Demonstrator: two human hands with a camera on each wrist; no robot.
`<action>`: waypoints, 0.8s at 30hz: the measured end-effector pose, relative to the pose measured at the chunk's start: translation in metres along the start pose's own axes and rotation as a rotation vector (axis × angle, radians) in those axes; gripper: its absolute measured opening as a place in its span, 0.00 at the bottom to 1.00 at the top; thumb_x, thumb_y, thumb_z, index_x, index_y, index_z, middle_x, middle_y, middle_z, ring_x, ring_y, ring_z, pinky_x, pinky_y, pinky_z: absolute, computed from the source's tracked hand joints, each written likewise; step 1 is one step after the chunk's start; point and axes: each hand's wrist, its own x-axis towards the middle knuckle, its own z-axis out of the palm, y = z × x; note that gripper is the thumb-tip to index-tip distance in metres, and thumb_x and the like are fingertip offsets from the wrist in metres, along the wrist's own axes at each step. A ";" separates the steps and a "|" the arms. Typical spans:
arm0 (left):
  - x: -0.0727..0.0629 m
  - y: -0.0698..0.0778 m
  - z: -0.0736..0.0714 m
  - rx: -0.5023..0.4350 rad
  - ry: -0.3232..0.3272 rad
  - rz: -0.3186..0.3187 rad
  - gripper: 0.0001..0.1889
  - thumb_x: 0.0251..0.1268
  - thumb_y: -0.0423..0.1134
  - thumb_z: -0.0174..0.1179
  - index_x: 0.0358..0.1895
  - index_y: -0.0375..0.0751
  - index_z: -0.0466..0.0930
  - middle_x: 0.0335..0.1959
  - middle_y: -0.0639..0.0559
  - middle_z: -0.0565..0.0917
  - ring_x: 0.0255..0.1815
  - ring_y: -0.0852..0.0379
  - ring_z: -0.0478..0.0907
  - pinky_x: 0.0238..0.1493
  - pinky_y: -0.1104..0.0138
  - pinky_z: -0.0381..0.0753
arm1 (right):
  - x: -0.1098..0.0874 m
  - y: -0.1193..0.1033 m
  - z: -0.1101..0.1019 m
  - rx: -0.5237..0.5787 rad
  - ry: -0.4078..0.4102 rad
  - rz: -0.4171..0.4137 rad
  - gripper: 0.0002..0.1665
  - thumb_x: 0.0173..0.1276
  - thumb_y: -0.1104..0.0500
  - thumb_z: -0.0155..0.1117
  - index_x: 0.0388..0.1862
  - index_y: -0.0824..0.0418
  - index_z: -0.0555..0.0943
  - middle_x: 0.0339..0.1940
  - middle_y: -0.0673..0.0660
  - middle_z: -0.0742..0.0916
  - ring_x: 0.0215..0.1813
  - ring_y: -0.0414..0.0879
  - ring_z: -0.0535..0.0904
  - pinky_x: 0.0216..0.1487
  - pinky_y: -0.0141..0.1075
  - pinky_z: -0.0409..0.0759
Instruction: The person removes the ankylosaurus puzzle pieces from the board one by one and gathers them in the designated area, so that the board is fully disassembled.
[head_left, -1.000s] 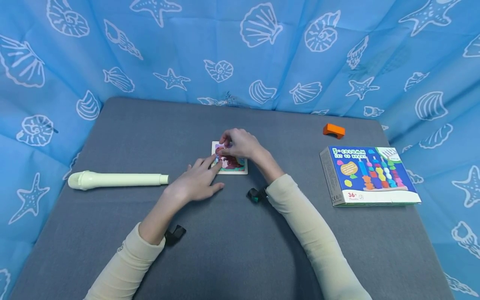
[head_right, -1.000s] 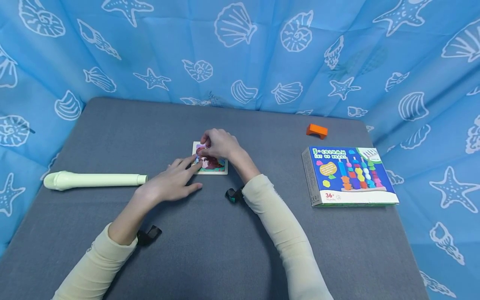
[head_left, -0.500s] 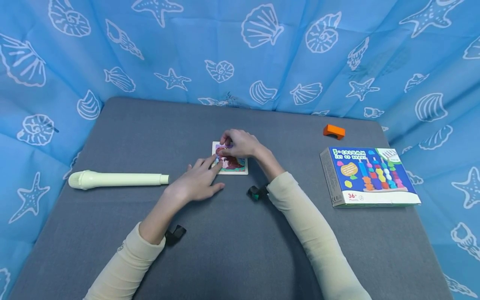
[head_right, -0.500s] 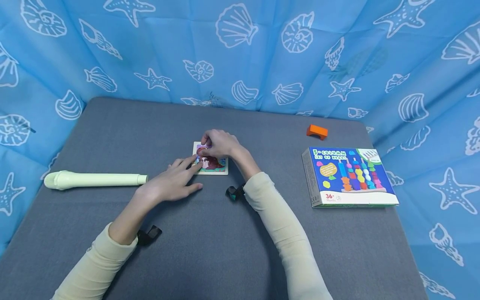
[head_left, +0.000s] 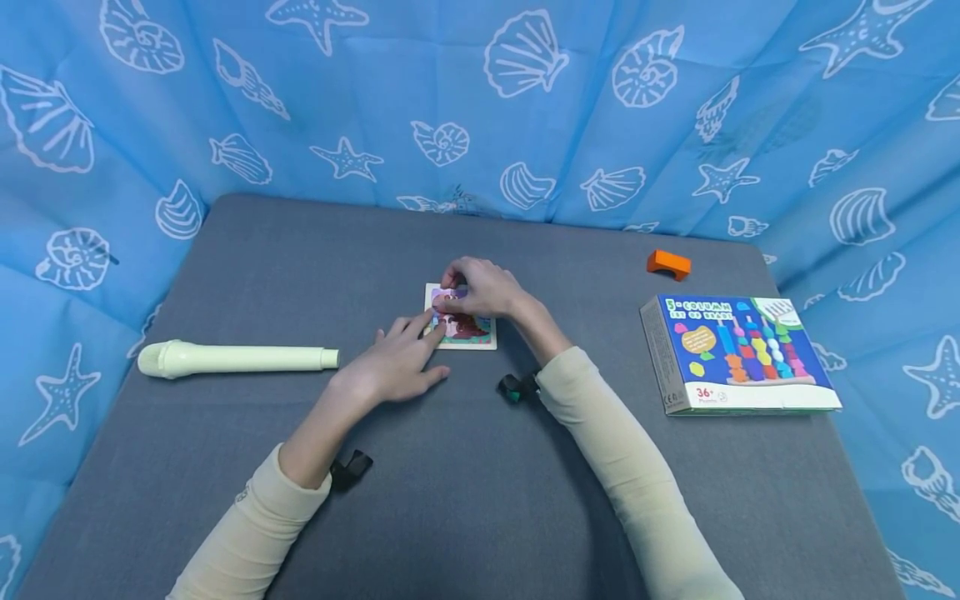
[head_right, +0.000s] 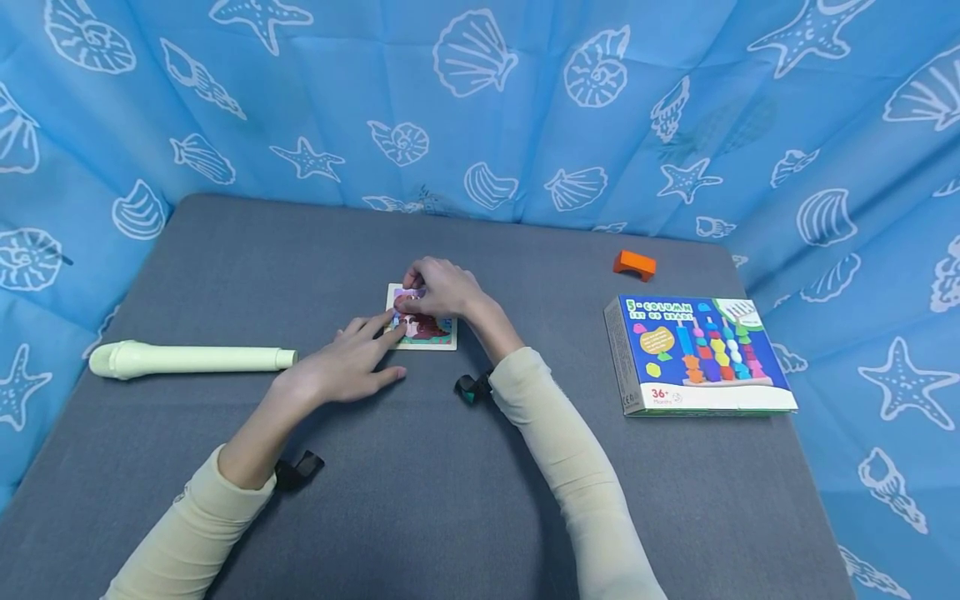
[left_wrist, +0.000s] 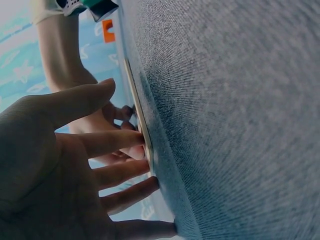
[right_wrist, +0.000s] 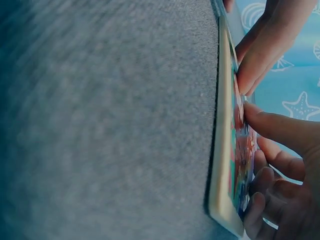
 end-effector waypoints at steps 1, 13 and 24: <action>0.000 0.000 0.000 0.000 0.001 0.002 0.38 0.86 0.54 0.55 0.89 0.44 0.55 0.93 0.39 0.46 0.91 0.31 0.49 0.80 0.22 0.56 | 0.000 0.000 0.000 0.003 0.003 -0.003 0.23 0.74 0.41 0.75 0.54 0.57 0.85 0.50 0.55 0.88 0.48 0.48 0.80 0.49 0.43 0.77; 0.008 -0.010 0.008 -0.035 0.015 0.010 0.40 0.84 0.59 0.56 0.90 0.48 0.54 0.93 0.42 0.44 0.91 0.33 0.48 0.80 0.21 0.53 | -0.005 -0.001 0.003 0.003 0.051 -0.044 0.22 0.74 0.45 0.76 0.59 0.54 0.87 0.57 0.54 0.89 0.58 0.50 0.83 0.62 0.52 0.82; 0.009 -0.011 0.011 -0.057 0.016 -0.009 0.40 0.85 0.57 0.56 0.89 0.48 0.55 0.93 0.43 0.45 0.92 0.34 0.46 0.82 0.23 0.52 | -0.013 0.011 0.008 0.281 0.131 -0.142 0.12 0.74 0.63 0.74 0.55 0.60 0.90 0.49 0.59 0.92 0.48 0.50 0.89 0.54 0.42 0.88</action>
